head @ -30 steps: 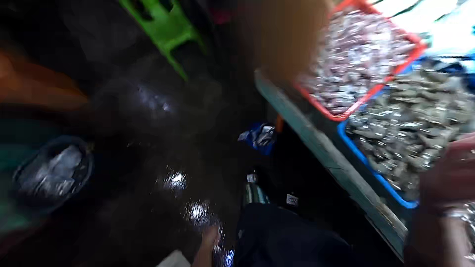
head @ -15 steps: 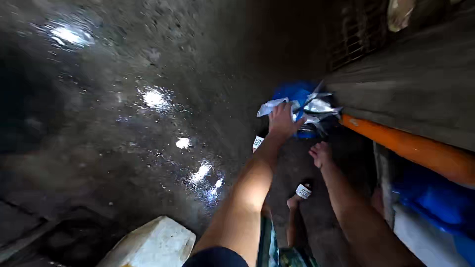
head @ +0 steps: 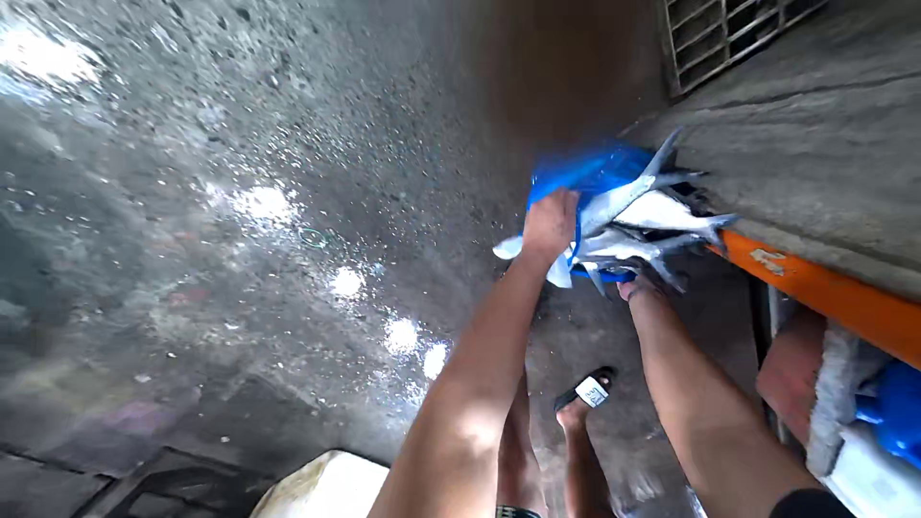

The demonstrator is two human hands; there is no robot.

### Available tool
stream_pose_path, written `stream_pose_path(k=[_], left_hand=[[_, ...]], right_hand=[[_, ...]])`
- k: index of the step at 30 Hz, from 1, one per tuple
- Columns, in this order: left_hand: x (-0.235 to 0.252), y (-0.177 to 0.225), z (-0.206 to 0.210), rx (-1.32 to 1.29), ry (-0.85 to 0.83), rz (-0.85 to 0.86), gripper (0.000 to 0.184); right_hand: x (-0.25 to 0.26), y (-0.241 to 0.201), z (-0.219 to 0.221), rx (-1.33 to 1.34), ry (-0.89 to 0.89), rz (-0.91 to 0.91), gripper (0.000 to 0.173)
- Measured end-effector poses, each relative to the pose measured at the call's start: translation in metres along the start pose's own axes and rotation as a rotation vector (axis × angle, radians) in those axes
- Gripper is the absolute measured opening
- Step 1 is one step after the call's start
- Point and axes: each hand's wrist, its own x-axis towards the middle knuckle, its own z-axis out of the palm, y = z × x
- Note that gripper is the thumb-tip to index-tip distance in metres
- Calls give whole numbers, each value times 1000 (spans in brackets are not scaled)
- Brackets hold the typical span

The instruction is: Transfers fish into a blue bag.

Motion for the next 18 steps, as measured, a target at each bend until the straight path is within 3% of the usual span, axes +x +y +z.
stream_pose_path(k=[4, 9, 15, 18], left_hand=[[-9, 5, -3, -100, -136, -41, 51], [-35, 11, 0, -105, -164, 75, 43], [-123, -4, -2, -192, -88, 65, 40], [-191, -11, -13, -305, 7, -52, 36]], right_hand=[[40, 24, -9, 132, 134, -40, 41], [30, 30, -28, -23, 48, -196, 38], [-37, 43, -61, -158, -72, -408, 22], [-90, 59, -88, -454, -85, -432, 30]])
